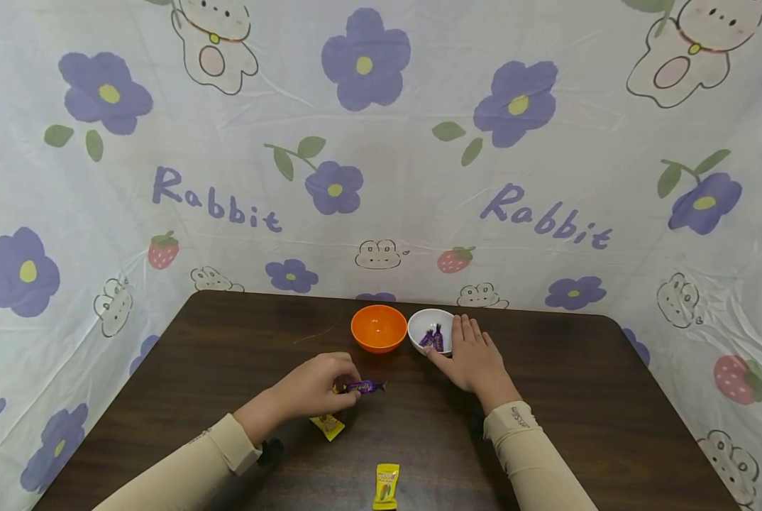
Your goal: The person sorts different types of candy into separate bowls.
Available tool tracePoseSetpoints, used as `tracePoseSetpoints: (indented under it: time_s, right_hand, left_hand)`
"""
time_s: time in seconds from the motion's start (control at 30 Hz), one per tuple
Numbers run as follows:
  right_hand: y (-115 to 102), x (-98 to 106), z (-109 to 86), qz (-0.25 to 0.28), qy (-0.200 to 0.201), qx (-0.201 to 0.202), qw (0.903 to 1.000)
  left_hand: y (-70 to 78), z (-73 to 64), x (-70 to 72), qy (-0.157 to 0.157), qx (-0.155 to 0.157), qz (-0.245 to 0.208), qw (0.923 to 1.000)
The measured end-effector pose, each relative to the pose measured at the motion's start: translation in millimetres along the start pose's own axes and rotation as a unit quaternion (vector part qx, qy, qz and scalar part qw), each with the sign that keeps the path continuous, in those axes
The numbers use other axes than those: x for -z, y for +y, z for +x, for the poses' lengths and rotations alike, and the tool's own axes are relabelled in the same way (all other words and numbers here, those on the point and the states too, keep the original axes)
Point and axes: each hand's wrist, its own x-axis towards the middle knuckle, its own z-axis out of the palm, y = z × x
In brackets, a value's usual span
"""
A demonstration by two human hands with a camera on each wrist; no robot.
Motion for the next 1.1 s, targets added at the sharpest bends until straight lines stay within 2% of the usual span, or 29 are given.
tracePoseSetpoints:
  time_s: [0.97, 1.1]
  right_hand:
    - [-2.7, 5.1, -3.0, -0.005, -0.001, -0.003, 1.0]
    - [-2.3, 4.2, -3.0, -0.007, 0.0, -0.001, 1.0]
  left_hand:
    - [6.5, 11.0, 0.0, 0.026, -0.011, 0.006, 0.9996]
    - [7.2, 15.4, -1.3, 0.038, -0.013, 0.016, 0.9991]
